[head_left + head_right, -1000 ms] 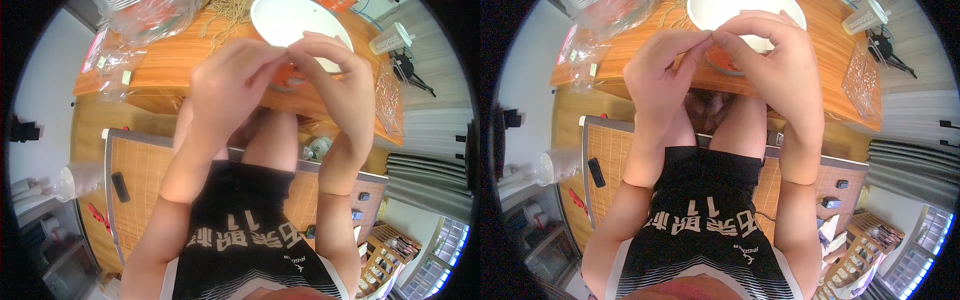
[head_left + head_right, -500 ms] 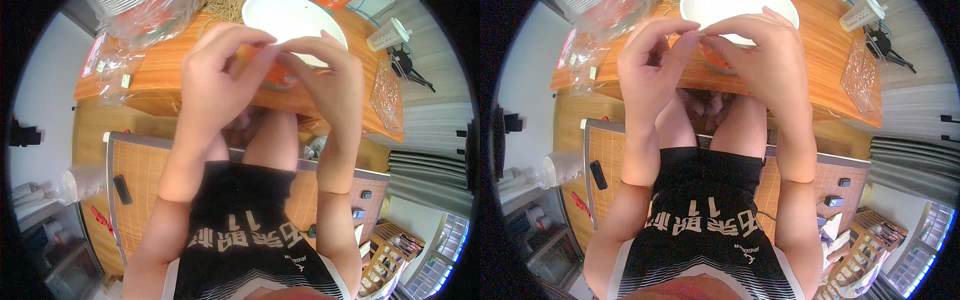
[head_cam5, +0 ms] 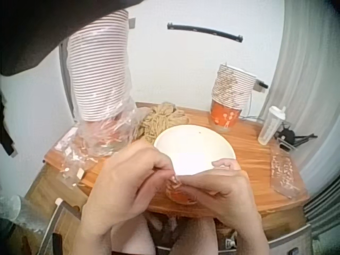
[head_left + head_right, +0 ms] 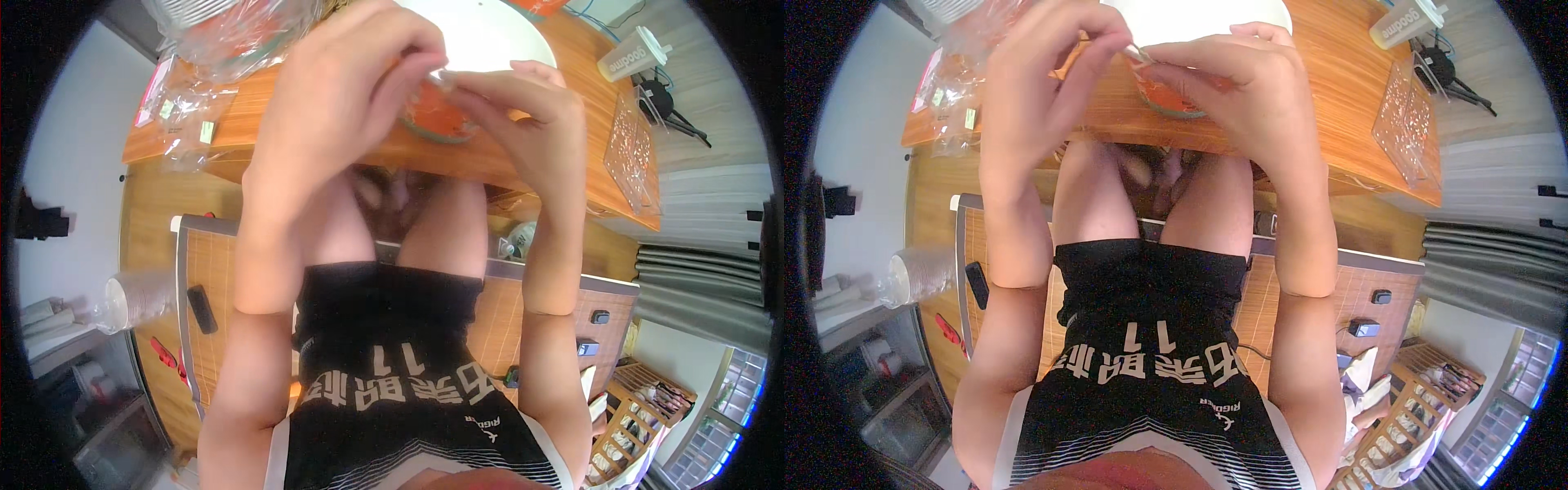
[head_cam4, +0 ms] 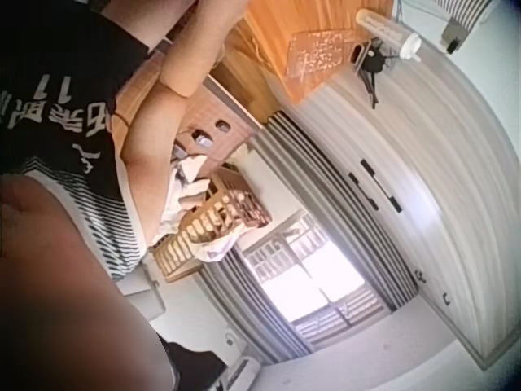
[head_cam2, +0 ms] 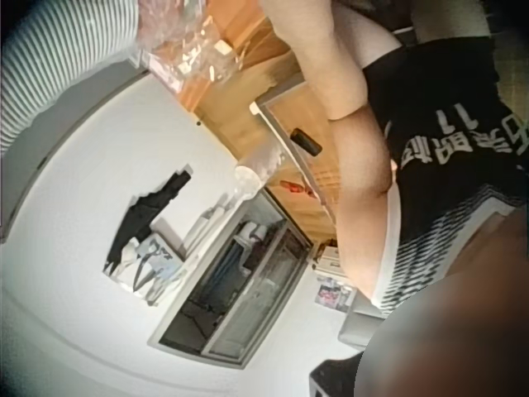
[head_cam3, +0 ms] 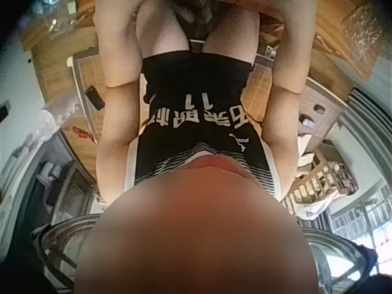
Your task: Attaching rubber bands to paper bowls at a low table.
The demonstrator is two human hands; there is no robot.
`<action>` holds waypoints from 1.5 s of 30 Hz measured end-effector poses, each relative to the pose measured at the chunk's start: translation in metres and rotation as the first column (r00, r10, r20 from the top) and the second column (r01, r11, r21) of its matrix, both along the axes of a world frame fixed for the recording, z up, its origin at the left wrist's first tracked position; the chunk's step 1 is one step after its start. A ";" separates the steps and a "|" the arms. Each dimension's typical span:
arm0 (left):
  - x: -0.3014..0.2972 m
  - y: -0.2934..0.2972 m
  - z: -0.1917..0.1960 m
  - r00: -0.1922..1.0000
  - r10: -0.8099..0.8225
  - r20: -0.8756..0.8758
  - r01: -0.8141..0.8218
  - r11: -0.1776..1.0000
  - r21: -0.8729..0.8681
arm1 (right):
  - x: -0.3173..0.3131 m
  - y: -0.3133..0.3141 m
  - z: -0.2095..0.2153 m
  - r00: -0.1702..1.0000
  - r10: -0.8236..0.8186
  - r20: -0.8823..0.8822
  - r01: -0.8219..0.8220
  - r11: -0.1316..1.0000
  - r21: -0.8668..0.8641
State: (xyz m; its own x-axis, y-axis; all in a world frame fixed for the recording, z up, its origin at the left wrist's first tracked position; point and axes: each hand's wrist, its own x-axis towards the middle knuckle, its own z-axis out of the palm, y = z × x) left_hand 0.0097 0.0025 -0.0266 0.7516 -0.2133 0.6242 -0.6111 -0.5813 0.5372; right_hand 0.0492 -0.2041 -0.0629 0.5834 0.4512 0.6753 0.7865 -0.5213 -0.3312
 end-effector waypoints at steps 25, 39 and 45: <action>0.000 0.000 -0.008 0.996 0.048 -0.070 -0.067 0.954 -0.294 | -0.002 0.004 0.002 0.995 0.027 0.093 -0.022 0.999 -0.048; 0.031 -0.005 -0.007 0.949 -0.272 -0.158 0.218 0.932 -0.289 | 0.003 0.003 -0.023 0.870 0.063 0.488 -0.057 0.998 -0.027; 0.027 -0.019 0.000 0.977 -0.121 -0.173 0.085 0.976 -0.201 | 0.003 0.002 -0.025 0.866 0.046 0.497 -0.027 0.999 -0.046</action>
